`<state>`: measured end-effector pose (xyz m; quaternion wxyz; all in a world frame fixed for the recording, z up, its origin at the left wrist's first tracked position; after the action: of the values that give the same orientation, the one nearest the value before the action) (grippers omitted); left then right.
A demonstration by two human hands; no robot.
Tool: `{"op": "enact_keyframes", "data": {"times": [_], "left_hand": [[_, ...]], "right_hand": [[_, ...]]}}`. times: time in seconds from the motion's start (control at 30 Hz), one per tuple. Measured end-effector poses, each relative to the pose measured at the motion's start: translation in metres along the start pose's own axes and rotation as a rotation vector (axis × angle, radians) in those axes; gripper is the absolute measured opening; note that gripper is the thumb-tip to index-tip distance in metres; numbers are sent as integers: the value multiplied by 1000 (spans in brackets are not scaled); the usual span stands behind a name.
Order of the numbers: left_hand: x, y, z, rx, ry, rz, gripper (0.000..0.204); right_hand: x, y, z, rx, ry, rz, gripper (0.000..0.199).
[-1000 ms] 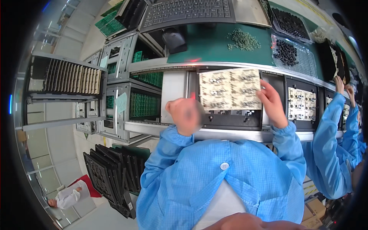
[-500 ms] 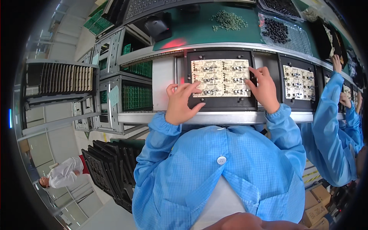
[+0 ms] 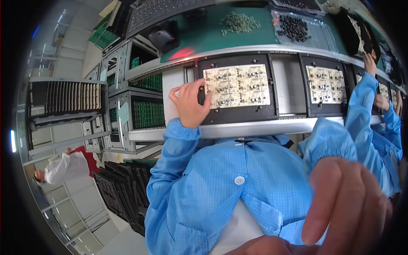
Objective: The person assembles circuit boards by inserting electronic components by hand, sliding the completed boards along a conveyor, and loading new circuit board panels from a rack into carrier frames on the line to insert more components.
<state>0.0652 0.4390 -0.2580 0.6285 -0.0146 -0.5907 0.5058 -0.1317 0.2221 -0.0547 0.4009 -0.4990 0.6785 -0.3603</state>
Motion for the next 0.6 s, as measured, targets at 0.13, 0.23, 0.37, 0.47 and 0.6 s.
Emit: {"op": "enact_keyframes", "data": {"times": [0.13, 0.23, 0.37, 0.47, 0.6], "left_hand": [[-20, -3, -23, 55, -122, 3, 49], [-27, -3, -31, 255, 61, -59, 48], [-32, -5, -29, 160, 52, -10, 49], [-38, -32, -26, 117, 127, 22, 50], [-78, -53, -30, 189, 339, -43, 36]], "right_hand": [[-5, 22, -64, 564, 178, 212, 41], [-5, 46, -92, 966, 304, 410, 46], [11, 65, -55, 1039, 621, 565, 38], [64, 75, 51, 81, 926, -52, 17], [104, 118, 205, -373, 1032, -26, 17]]}}
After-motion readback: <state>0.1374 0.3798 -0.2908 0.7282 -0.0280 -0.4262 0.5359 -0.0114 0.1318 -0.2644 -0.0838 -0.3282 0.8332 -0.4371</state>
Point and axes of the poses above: each hand's wrist, its own y-axis away from the middle knuckle, its own x-axis out of the back of the hand, z = x × y, the point moved 7 cm from there along -y, towards the middle knuckle, and after that the axes turned 14 degrees about z, right-handed, at the moved point
